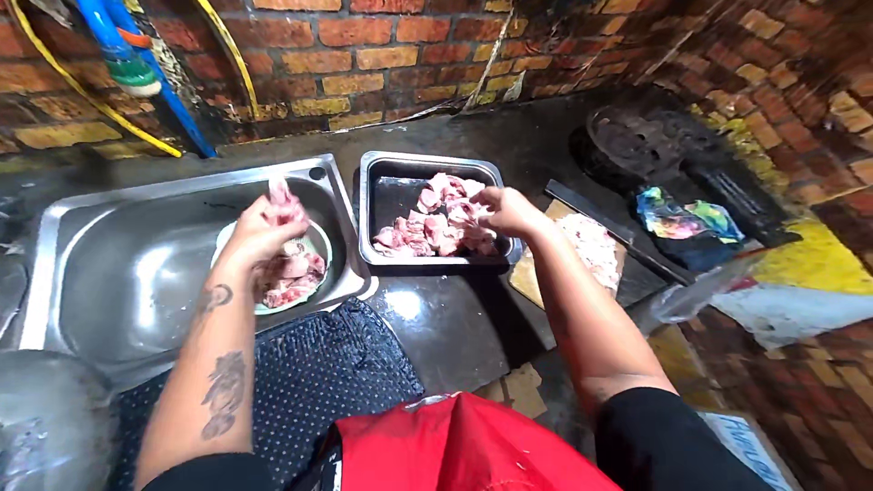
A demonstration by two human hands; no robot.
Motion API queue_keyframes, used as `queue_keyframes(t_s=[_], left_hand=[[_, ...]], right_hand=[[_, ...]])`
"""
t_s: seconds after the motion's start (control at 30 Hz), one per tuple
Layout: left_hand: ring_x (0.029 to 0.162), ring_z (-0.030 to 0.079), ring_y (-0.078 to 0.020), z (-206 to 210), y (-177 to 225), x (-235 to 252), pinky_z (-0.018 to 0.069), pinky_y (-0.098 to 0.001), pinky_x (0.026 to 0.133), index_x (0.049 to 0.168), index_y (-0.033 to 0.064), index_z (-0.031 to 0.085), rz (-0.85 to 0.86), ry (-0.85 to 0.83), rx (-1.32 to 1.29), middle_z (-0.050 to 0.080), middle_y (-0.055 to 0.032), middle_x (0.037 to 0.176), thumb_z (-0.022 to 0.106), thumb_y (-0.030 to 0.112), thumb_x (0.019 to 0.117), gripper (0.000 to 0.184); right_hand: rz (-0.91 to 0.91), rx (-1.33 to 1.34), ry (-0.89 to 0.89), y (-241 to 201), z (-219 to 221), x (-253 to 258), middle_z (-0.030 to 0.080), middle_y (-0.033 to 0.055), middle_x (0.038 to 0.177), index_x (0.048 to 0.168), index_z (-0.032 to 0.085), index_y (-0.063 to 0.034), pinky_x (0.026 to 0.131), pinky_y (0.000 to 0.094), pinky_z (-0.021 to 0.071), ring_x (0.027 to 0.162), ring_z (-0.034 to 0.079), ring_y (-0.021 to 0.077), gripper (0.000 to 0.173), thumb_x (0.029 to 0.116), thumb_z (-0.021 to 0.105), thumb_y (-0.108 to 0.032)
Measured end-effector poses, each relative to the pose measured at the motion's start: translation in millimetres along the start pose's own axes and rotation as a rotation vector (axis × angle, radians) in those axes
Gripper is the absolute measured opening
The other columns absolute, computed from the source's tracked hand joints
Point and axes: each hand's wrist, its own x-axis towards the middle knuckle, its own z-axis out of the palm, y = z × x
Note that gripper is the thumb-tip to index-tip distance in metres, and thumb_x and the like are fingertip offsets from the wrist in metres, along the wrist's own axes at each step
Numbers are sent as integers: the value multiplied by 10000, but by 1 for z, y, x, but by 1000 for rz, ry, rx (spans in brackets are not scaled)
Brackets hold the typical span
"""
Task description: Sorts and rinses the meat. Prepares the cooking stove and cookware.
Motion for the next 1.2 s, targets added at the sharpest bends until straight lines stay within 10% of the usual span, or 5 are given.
queue_keyframes(t_s=[0.1,0.3,0.6,0.93,1.2], left_hand=[[1331,509,-507,-20,-24,-1,375,-722,1084,1474,13,506,-169,-39,417,534,-327,1425,767,272,944,645],[1316,568,-372,42,26,4,456,-564,1093,1437,15,531,49,-121,299,556,-229,1452,697,238,993,524],[1153,679,-305,185,89,34,515,-506,1049,1277,-3,664,490,-594,387,697,-199,1228,638,148,998,318],[1179,630,-462,294,97,35,498,-673,962,1293,30,657,482,-760,1013,676,-249,1225,773,94,839,473],[723,611,-146,227,94,55,541,-321,669,1243,62,601,-75,-665,-206,630,-70,884,555,150,999,263]], right_hand=[[75,-70,-103,27,32,4,630,284,1296,1414,594,-79,937,689,511,1115,651,464,677,790,857,-87],[87,-238,-68,27,59,18,648,287,1257,1287,688,-119,939,744,478,1169,620,499,561,761,874,-175],[293,1067,76,49,2,-12,722,118,1034,1416,470,-85,692,367,597,782,707,202,370,1063,374,-136],[337,-329,-220,30,32,-1,712,242,1119,1089,754,-56,935,734,482,1118,658,452,525,813,834,-495],[309,516,-228,43,39,4,713,95,887,1135,667,-13,703,365,567,746,667,164,239,961,667,-177]])
